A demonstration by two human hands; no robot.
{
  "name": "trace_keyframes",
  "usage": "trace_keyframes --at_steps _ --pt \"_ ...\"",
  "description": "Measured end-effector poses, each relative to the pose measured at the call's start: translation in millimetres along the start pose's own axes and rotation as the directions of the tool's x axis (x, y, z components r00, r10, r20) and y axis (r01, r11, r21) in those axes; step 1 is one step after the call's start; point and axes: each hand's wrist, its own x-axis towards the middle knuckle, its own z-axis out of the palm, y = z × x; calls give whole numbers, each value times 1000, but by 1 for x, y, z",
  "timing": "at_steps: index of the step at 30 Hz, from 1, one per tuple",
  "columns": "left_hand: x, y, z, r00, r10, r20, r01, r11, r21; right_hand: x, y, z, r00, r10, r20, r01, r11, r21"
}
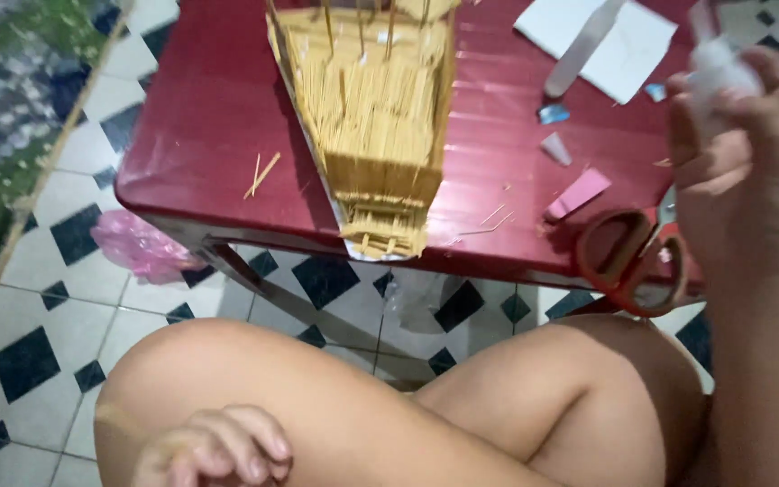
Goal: Assembling a model boat by gluing numerous small wooden sticks onto a pre-constructed frame.
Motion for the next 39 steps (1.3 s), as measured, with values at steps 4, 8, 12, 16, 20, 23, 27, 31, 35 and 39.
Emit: trace_keyframes --at_steps 4,8,12,16,20,23,27,31,35,39 --pt "20 3 35 991 -108 -75 101 991 -87 5 -11 9 998 -58 -28 57 998 -25" --pt "26 -9 38 960 -177 -217 177 984 -23 20 0 -7 980 118 -161 -56 938 343" --pt "32 -25 31 906 -304 -294 320 947 8 27 4 -22 950 254 -182 -120 834 538" --pt "69 -24 58 812 -404 -422 462 886 39 25 1 -21 957 234 -171 -134 881 454" --pt "100 -19 79 683 -472 -558 612 786 84 23 5 -21 967 192 -171 -130 939 319" --pt "124 -5 103 647 -425 -634 654 736 174 16 -8 -6 978 146 -151 -113 972 207" --pt "133 -11 106 706 -397 -586 680 612 404 6 -27 17 978 187 -93 -177 978 109" --pt "130 -14 107 724 -467 -508 687 561 463 -7 -44 42 960 262 -96 -276 943 -185" --pt "118 -21 98 719 -470 -512 686 597 416 -8 -34 37 981 167 -100 -195 852 -487" --pt "130 -17 104 682 -514 -520 729 422 539 6 -9 12 987 45 -152 -142 675 -724"
